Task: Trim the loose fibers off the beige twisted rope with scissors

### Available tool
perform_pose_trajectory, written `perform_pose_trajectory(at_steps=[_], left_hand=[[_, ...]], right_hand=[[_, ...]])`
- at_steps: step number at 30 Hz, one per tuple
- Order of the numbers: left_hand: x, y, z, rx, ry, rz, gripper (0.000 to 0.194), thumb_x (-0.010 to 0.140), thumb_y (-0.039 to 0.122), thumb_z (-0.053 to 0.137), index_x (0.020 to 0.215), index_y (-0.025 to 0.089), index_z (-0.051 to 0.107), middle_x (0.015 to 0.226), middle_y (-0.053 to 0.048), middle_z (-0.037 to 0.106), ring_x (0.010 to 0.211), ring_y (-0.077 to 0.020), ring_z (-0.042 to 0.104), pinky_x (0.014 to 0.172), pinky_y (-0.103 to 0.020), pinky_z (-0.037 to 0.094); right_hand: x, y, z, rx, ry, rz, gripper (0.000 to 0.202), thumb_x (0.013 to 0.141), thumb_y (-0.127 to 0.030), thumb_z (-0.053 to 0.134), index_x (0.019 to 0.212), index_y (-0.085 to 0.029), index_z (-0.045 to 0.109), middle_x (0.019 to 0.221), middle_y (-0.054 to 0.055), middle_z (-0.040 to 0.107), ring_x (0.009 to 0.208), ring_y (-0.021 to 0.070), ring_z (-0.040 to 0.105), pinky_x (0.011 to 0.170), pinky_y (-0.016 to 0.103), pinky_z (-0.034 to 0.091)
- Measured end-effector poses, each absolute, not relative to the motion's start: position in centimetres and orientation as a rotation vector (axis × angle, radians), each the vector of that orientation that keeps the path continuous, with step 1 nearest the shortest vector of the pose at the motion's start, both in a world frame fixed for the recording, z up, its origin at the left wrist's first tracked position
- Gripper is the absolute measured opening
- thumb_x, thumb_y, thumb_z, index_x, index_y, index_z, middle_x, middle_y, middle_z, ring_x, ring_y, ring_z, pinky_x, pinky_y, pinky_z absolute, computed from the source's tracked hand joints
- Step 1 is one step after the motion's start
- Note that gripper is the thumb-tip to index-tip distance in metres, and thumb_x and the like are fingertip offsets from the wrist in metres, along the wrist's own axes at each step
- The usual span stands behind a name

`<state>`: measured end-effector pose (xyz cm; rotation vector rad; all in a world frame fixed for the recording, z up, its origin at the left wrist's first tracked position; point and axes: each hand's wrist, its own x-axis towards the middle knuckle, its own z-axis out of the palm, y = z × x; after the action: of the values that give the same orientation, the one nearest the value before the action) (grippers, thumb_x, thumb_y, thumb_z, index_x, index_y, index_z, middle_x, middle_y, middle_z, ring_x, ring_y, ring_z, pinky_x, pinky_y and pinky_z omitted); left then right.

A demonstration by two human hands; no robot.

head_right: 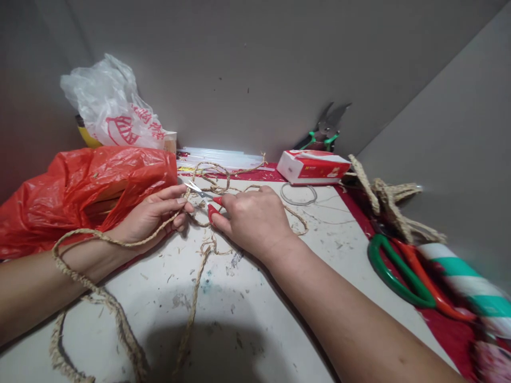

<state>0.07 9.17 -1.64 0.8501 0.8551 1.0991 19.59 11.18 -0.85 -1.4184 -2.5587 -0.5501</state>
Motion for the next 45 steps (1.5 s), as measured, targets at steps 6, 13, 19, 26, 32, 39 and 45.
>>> perform_pose_trajectory(at_steps=[6, 13, 19, 26, 32, 39, 45], left_hand=[[0.19, 9.15, -1.66, 0.844, 0.852, 1.124, 0.034, 0.076, 0.008, 0.058, 0.11, 0.013, 0.057, 0.072, -0.002, 0.064, 0.046, -0.0072, 0.05, 0.045, -0.02, 0.043], [0.16, 9.22, -1.94, 0.83, 0.852, 1.133, 0.033, 0.078, 0.009, 0.058, 0.11, 0.012, 0.057, 0.073, -0.003, 0.065, 0.046, -0.007, 0.05, 0.046, -0.02, 0.043], [0.04, 9.2, -1.94, 0.849, 0.817, 1.084, 0.039, 0.077, 0.008, 0.058, 0.116, 0.015, 0.055, 0.073, -0.002, 0.067, 0.047, -0.0077, 0.052, 0.046, -0.02, 0.043], [0.2, 9.2, -1.84, 0.805, 0.837, 1.138, 0.028, 0.075, 0.009, 0.061, 0.103, 0.014, 0.057, 0.07, -0.003, 0.067, 0.046, -0.0074, 0.052, 0.045, -0.018, 0.044], [0.02, 9.28, -1.88, 0.801, 0.819, 1.146, 0.015, 0.076, 0.009, 0.06, 0.09, 0.014, 0.057, 0.066, -0.002, 0.065, 0.047, -0.0076, 0.053, 0.046, -0.018, 0.044], [0.05, 9.29, -1.9, 0.804, 0.841, 1.15, 0.018, 0.078, 0.01, 0.059, 0.096, 0.013, 0.057, 0.066, -0.001, 0.064, 0.048, -0.0073, 0.053, 0.047, -0.018, 0.044], [0.36, 8.98, -1.62, 0.807, 0.873, 1.17, 0.023, 0.077, 0.01, 0.06, 0.1, 0.013, 0.059, 0.064, -0.002, 0.065, 0.047, -0.0077, 0.053, 0.046, -0.018, 0.044]], right_hand=[[19.8, 11.36, -0.73, -1.41, -2.552, -0.515, 0.031, 0.086, -0.04, 0.046, 0.075, -0.019, 0.066, 0.068, 0.005, 0.07, 0.06, 0.0169, 0.058, 0.062, 0.031, 0.025], [19.78, 11.38, -1.01, -1.418, -2.528, -0.534, 0.041, 0.08, -0.051, 0.045, 0.087, -0.017, 0.066, 0.076, 0.008, 0.07, 0.071, 0.0223, 0.061, 0.068, 0.034, 0.028], [19.68, 11.32, -0.96, -1.433, -2.562, -0.538, 0.042, 0.082, -0.051, 0.045, 0.089, -0.016, 0.066, 0.076, 0.009, 0.07, 0.071, 0.0228, 0.061, 0.069, 0.035, 0.028], [19.59, 11.12, -0.77, -1.407, -2.594, -0.573, 0.036, 0.084, -0.048, 0.049, 0.08, -0.018, 0.066, 0.071, 0.008, 0.07, 0.065, 0.0208, 0.061, 0.064, 0.033, 0.025], [19.6, 11.23, -1.06, -1.356, -2.599, -0.528, 0.033, 0.086, -0.044, 0.048, 0.071, -0.019, 0.065, 0.064, 0.004, 0.069, 0.058, 0.0173, 0.057, 0.06, 0.031, 0.024], [19.71, 11.28, -1.06, -1.369, -2.533, -0.497, 0.034, 0.085, -0.044, 0.046, 0.07, -0.019, 0.064, 0.063, 0.004, 0.067, 0.058, 0.0169, 0.056, 0.06, 0.031, 0.024], [19.54, 11.05, -1.23, -1.382, -2.518, -0.567, 0.04, 0.081, -0.051, 0.045, 0.086, -0.017, 0.066, 0.074, 0.008, 0.07, 0.069, 0.0223, 0.06, 0.067, 0.034, 0.026]])
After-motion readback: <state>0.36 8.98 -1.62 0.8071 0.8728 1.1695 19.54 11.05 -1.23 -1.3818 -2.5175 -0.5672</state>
